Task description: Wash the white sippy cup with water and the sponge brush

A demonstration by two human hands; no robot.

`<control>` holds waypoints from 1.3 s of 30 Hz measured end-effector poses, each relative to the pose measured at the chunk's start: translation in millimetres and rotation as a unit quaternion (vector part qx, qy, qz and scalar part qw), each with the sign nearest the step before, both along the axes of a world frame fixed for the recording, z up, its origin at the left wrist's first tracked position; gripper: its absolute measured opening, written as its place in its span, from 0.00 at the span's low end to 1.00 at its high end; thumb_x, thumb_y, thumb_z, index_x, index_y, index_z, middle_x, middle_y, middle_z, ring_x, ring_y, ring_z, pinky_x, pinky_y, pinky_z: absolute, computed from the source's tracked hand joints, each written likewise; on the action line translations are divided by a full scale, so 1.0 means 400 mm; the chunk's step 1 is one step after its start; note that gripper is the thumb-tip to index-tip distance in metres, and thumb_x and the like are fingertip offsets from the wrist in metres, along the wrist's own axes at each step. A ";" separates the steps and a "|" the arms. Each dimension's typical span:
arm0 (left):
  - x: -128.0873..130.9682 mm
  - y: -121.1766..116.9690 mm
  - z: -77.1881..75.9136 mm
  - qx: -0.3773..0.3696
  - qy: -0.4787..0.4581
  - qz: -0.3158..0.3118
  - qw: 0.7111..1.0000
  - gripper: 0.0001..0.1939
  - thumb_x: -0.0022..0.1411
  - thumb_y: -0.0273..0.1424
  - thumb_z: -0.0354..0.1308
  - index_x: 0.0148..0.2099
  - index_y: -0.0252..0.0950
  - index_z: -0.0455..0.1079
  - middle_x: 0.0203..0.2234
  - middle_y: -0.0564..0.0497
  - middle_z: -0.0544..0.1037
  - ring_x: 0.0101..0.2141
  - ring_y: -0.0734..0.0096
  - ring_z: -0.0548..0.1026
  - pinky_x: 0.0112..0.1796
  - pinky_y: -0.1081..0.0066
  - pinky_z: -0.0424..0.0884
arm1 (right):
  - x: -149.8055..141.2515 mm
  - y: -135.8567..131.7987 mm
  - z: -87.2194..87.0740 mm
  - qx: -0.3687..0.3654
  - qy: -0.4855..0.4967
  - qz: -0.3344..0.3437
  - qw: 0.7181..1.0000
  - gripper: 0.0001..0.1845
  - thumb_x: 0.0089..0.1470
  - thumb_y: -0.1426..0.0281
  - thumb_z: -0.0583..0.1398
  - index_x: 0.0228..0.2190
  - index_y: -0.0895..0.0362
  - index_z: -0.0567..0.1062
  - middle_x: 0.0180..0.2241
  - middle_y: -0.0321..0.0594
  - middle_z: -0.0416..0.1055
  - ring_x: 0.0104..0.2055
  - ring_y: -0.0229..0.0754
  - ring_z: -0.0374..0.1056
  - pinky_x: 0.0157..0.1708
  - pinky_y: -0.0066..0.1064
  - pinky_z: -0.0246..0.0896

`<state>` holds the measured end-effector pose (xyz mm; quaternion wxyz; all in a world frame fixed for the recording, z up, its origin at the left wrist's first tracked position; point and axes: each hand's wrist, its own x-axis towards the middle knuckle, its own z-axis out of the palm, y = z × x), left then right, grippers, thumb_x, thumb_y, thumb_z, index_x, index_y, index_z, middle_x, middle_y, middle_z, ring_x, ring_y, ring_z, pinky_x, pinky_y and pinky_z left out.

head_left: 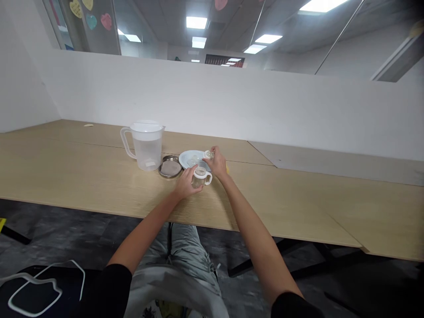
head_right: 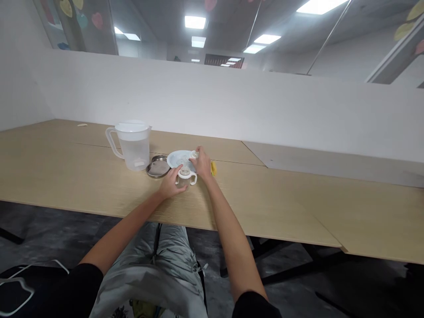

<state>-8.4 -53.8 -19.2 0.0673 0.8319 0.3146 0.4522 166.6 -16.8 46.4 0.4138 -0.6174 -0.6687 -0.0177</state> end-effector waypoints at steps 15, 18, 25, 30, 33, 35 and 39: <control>0.002 0.002 -0.005 0.002 0.003 0.004 1.000 0.42 0.50 0.36 0.63 0.64 0.35 0.51 0.46 0.42 0.69 0.48 0.55 0.69 0.49 0.60 0.67 | 0.049 -0.008 0.030 -0.035 -0.115 0.058 0.991 0.31 0.48 0.75 0.56 0.56 0.55 0.62 0.49 0.47 0.68 0.46 0.49 0.66 0.47 0.39 0.60; 0.001 0.003 -0.006 0.004 0.006 0.004 1.000 0.41 0.50 0.36 0.63 0.64 0.35 0.51 0.45 0.42 0.69 0.48 0.55 0.69 0.49 0.60 0.67 | 0.049 -0.004 0.028 -0.059 -0.165 0.068 0.982 0.32 0.47 0.79 0.54 0.55 0.55 0.64 0.51 0.47 0.66 0.50 0.49 0.63 0.51 0.39 0.59; 0.001 0.000 -0.001 0.001 0.004 0.000 1.000 0.39 0.50 0.36 0.63 0.62 0.37 0.53 0.45 0.43 0.69 0.48 0.55 0.69 0.49 0.60 0.67 | 0.034 -0.013 0.037 -0.151 -0.340 0.024 0.928 0.38 0.49 0.81 0.57 0.59 0.44 0.61 0.56 0.51 0.59 0.57 0.59 0.55 0.50 0.49 0.57; 0.001 -0.001 -0.001 0.003 -0.002 0.000 1.000 0.38 0.50 0.35 0.63 0.61 0.35 0.55 0.45 0.43 0.69 0.48 0.55 0.69 0.49 0.60 0.67 | 0.032 -0.016 0.032 -0.147 -0.384 0.037 0.911 0.40 0.51 0.79 0.56 0.62 0.43 0.53 0.57 0.55 0.59 0.57 0.60 0.54 0.51 0.56 0.51; 0.001 -0.003 0.001 -0.001 -0.003 -0.005 1.000 0.38 0.50 0.35 0.62 0.61 0.36 0.55 0.45 0.43 0.69 0.49 0.55 0.69 0.50 0.60 0.67 | 0.034 -0.014 0.027 -0.143 -0.384 0.041 0.911 0.43 0.50 0.79 0.56 0.63 0.45 0.49 0.55 0.55 0.62 0.56 0.59 0.56 0.52 0.55 0.51; 0.001 -0.004 0.002 -0.003 -0.002 -0.007 1.000 0.38 0.50 0.35 0.62 0.61 0.37 0.54 0.46 0.43 0.69 0.49 0.55 0.68 0.51 0.59 0.66 | 0.036 -0.013 0.029 -0.145 -0.377 0.036 0.914 0.44 0.48 0.79 0.57 0.63 0.48 0.49 0.55 0.55 0.62 0.55 0.59 0.58 0.52 0.53 0.51; 0.001 -0.005 0.002 -0.005 -0.002 -0.005 1.000 0.38 0.50 0.35 0.62 0.62 0.37 0.54 0.46 0.43 0.69 0.50 0.55 0.68 0.51 0.59 0.66 | 0.037 -0.011 0.042 -0.133 -0.292 0.024 0.947 0.34 0.48 0.79 0.56 0.58 0.58 0.58 0.54 0.55 0.63 0.52 0.53 0.62 0.49 0.42 0.57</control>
